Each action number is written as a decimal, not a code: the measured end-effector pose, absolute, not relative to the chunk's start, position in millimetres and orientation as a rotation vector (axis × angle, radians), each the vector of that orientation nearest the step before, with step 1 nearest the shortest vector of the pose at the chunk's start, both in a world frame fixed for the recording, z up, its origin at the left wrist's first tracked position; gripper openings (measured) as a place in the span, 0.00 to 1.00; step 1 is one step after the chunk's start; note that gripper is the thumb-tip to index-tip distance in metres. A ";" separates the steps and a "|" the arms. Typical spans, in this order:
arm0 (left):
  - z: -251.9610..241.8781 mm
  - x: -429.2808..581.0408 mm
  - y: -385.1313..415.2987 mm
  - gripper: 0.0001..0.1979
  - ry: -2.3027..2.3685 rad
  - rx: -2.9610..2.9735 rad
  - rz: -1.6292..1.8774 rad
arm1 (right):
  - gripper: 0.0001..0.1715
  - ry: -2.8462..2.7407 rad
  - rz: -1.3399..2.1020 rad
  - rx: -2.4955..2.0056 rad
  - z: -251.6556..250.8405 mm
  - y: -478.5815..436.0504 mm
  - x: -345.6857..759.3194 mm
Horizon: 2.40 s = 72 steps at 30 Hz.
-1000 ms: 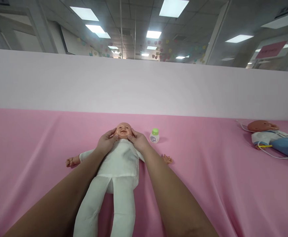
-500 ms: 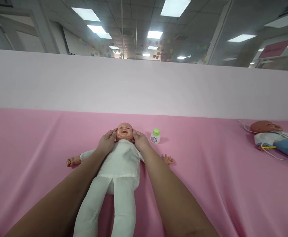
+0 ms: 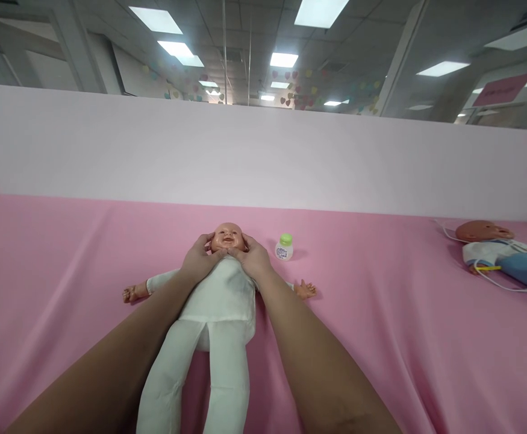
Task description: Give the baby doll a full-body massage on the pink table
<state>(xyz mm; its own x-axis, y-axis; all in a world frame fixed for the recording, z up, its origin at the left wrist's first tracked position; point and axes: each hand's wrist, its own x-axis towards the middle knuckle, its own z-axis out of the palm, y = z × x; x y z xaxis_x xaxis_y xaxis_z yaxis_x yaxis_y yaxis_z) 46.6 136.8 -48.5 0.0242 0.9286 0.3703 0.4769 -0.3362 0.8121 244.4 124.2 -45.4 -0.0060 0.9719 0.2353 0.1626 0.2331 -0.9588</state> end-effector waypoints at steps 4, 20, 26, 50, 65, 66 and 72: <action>-49.5 46.3 137.6 0.38 1.413 1.806 1.287 | 0.46 -1.412 0.957 -1.137 -47.8 126.8 245.4; -53.7 46.1 143.2 0.22 1.360 1.688 1.379 | 0.32 -1.127 1.284 -0.904 -54.2 133.1 248.7; -52.6 46.4 141.9 0.22 1.421 1.730 1.371 | 0.27 -1.099 1.242 -0.890 -58.8 137.5 246.2; -42.1 47.5 133.2 0.22 1.375 1.629 1.343 | 0.30 -1.527 0.570 -1.360 -32.6 119.2 250.5; 32.1 79.3 84.5 0.19 1.307 1.712 1.488 | 0.23 -1.511 0.155 -1.568 5.4 65.2 352.9; 37.4 84.8 79.8 0.18 1.263 1.696 1.468 | 0.23 -1.479 0.136 -1.595 -2.0 66.5 360.4; 53.3 117.0 81.5 0.20 1.058 1.520 1.094 | 0.32 -1.610 0.116 -1.598 -30.8 81.0 368.7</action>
